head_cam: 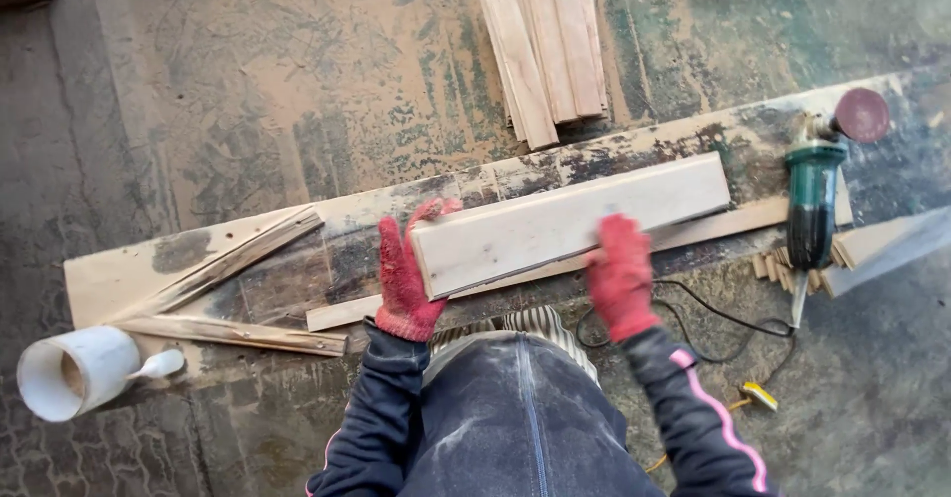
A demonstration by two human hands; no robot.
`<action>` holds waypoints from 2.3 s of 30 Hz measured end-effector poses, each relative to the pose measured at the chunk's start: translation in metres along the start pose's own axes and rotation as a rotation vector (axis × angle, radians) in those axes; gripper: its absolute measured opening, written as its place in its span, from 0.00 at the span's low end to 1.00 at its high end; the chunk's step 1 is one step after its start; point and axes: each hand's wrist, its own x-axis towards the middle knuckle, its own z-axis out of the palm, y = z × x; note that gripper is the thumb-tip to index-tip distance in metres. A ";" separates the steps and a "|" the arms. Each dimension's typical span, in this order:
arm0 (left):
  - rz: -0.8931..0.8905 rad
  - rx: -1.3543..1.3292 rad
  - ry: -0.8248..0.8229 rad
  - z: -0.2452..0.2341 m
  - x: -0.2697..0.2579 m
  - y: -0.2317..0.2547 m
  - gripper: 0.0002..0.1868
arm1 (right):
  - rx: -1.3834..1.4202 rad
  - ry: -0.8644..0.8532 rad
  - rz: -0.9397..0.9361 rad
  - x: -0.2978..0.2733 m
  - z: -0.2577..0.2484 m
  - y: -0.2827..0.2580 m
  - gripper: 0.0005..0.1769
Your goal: Sanding a wooden plank using an angle grinder and a manual sanding block.
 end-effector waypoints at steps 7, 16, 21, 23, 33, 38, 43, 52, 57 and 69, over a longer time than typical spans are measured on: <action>0.011 -0.046 0.003 0.008 -0.013 0.009 0.40 | 0.145 0.132 -0.665 -0.012 0.000 -0.102 0.44; -0.039 -0.108 0.008 -0.011 0.002 0.001 0.47 | 0.154 0.155 -0.585 -0.018 -0.003 -0.140 0.44; -0.013 -0.048 -0.069 0.008 -0.011 0.023 0.48 | 0.244 0.007 -0.810 -0.003 0.006 -0.159 0.44; 0.012 -0.136 -0.014 0.022 -0.023 0.024 0.49 | -0.042 0.110 -0.673 0.015 -0.004 -0.091 0.33; -0.008 -0.096 -0.014 0.022 -0.017 0.020 0.50 | 0.126 0.218 -0.614 -0.013 0.005 -0.133 0.50; -0.059 -0.131 -0.022 0.006 -0.021 0.018 0.54 | -0.211 0.211 -0.421 0.018 0.024 0.025 0.26; -0.028 -0.193 -0.003 0.003 -0.015 0.008 0.55 | -0.093 0.099 -0.216 0.024 0.020 0.032 0.31; -0.058 -0.233 -0.068 0.000 -0.023 0.018 0.59 | 0.128 -0.041 -0.639 0.015 0.012 -0.140 0.49; -0.065 -0.267 -0.105 -0.007 -0.023 0.006 0.57 | -0.113 -0.058 -0.194 0.037 0.009 -0.020 0.45; -0.078 -0.270 -0.092 -0.011 -0.025 0.005 0.59 | -0.063 -0.026 -0.502 0.030 -0.002 -0.075 0.42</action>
